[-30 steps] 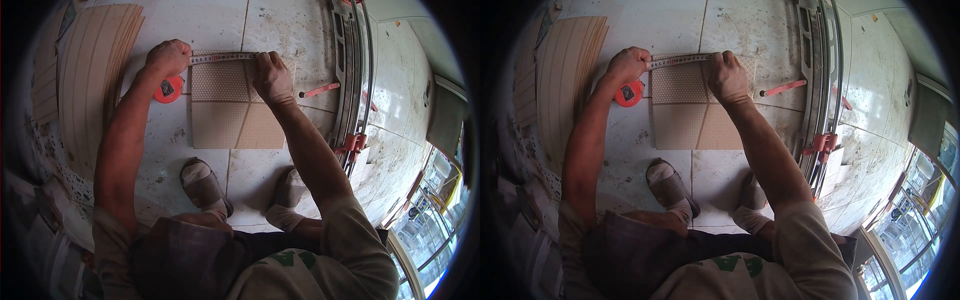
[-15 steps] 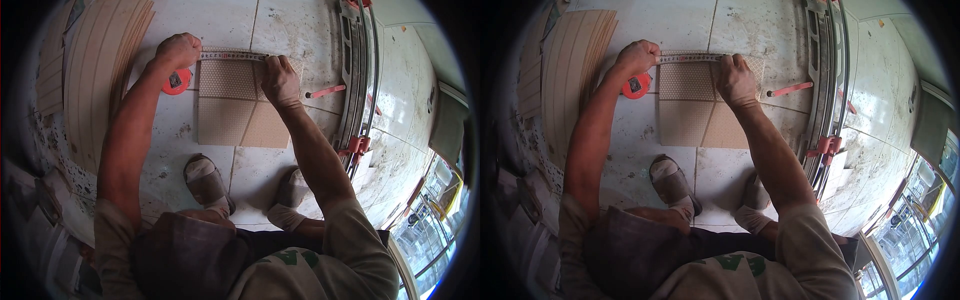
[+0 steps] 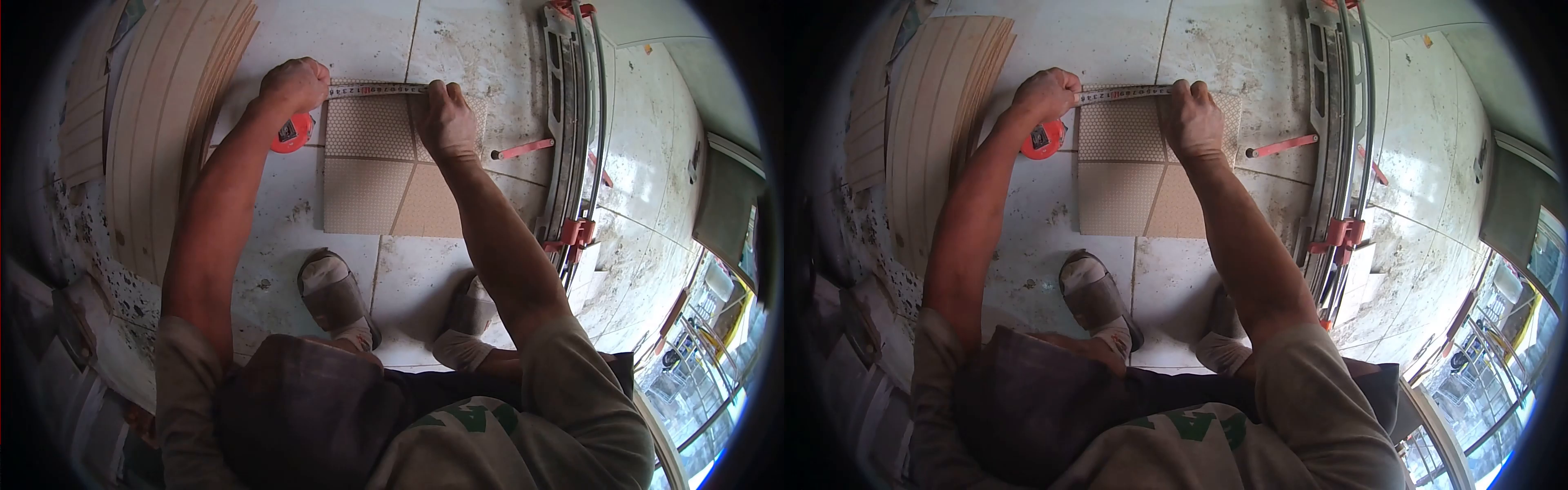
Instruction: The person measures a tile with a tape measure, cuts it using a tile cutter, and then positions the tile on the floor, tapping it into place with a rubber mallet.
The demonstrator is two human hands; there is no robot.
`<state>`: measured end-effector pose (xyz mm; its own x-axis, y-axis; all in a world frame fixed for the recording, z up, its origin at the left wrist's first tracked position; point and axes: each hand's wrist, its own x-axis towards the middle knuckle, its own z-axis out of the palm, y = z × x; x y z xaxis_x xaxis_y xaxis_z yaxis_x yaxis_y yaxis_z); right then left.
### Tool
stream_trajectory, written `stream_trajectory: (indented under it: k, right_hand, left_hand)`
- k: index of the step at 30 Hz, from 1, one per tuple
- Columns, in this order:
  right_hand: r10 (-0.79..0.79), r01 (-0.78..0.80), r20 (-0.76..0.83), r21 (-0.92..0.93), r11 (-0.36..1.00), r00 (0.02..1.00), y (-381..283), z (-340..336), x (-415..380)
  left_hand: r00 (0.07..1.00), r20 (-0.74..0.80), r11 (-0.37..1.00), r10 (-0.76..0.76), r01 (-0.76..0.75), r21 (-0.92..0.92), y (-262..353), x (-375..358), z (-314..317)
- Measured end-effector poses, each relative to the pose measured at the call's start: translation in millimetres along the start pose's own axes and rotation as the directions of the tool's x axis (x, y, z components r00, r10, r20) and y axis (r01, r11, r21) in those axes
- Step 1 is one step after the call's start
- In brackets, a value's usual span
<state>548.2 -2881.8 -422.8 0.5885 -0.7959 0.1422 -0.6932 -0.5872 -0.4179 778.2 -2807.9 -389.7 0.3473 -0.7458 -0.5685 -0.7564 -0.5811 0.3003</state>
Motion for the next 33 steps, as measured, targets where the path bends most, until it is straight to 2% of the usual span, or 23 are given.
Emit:
stream_trajectory:
  k: [4, 9, 11, 13, 15, 16, 17, 19, 21, 22, 23, 24, 26, 27, 30, 32, 33]
  right_hand:
    - [0.026, -0.021, 0.114, -0.046, 0.999, 0.993, 0, -4, 14]
    - [0.021, -0.013, 0.13, -0.06, 0.998, 0.991, 4, -5, 16]
    - [-0.046, 0.048, 0.073, -0.029, 0.998, 0.996, 7, -8, 18]
    - [-0.043, 0.044, 0.06, -0.021, 0.999, 0.997, 7, -19, 20]
    - [-0.094, 0.094, 0.0, -0.003, 0.996, 0.996, 9, -37, 20]
    - [-0.192, 0.192, 0.002, -0.035, 0.981, 0.981, 15, -47, 21]
    - [-0.188, 0.188, 0.004, -0.038, 0.981, 0.982, 22, -57, 18]
    - [-0.257, 0.273, 0.298, -0.014, 0.962, 0.92, 36, -82, 7]
    - [-0.162, 0.272, 0.612, -0.092, 0.958, 0.774, 44, -122, -11]
    - [-0.207, 0.34, 0.64, -0.091, 0.936, 0.74, 55, -140, -24]
    - [-0.248, 0.404, 0.661, -0.092, 0.91, 0.708, 65, -155, -36]
    - [-0.24, 0.394, 0.646, -0.103, 0.914, 0.725, 68, -167, -46]
    - [-0.061, 0.159, 0.661, -0.09, 0.983, 0.748, 72, -186, -65]
    - [-0.056, 0.15, 0.645, -0.092, 0.984, 0.762, 76, -186, -76]
    - [0.052, -0.087, 0.494, 0.049, 0.995, 0.868, 86, -160, -112]
    - [0.06, -0.113, 0.488, 0.079, 0.991, 0.871, 88, -139, -136]
    - [0.075, -0.137, 0.48, 0.096, 0.986, 0.874, 84, -134, -144]
  left_hand:
    - [0.999, -0.053, 1.0, 0.009, -0.01, -0.016, -2, -4, 5]
    - [0.998, -0.068, 0.998, 0.014, -0.018, -0.058, -9, -2, 9]
    - [0.999, -0.041, 0.998, 0.015, -0.018, -0.066, -14, -2, 16]
    - [0.983, -0.18, 0.988, 0.038, -0.063, -0.139, -22, 0, 24]
    - [0.983, -0.181, 0.984, 0.031, -0.062, -0.169, -23, -3, 21]
    - [0.982, -0.188, 0.978, 0.019, -0.057, -0.2, -23, -5, 19]
    - [0.983, -0.184, 0.978, 0.022, -0.06, -0.201, -27, -5, 21]
    - [0.975, -0.215, 0.935, -0.052, -0.027, -0.352, -41, -2, 24]
    - [0.977, -0.208, 0.907, -0.051, -0.042, -0.419, -60, 3, 33]
    - [0.979, -0.199, 0.877, -0.047, -0.055, -0.478, -66, 5, 35]
    - [0.948, -0.316, 0.904, -0.03, -0.109, -0.413, -66, 0, 35]
    - [0.943, -0.327, 0.894, -0.061, -0.094, -0.438, -71, 3, 41]
    - [0.934, -0.352, 0.888, -0.065, -0.107, -0.447, -80, 11, 49]
    - [0.94, -0.333, 0.887, -0.077, -0.088, -0.454, -83, 10, 50]
    - [0.938, -0.334, 0.877, -0.096, -0.079, -0.474, -89, 11, 49]
    - [0.934, -0.34, 0.87, -0.106, -0.078, -0.487, -87, -2, 45]
    - [0.886, -0.457, 0.919, -0.08, -0.112, -0.377, -77, -14, 38]
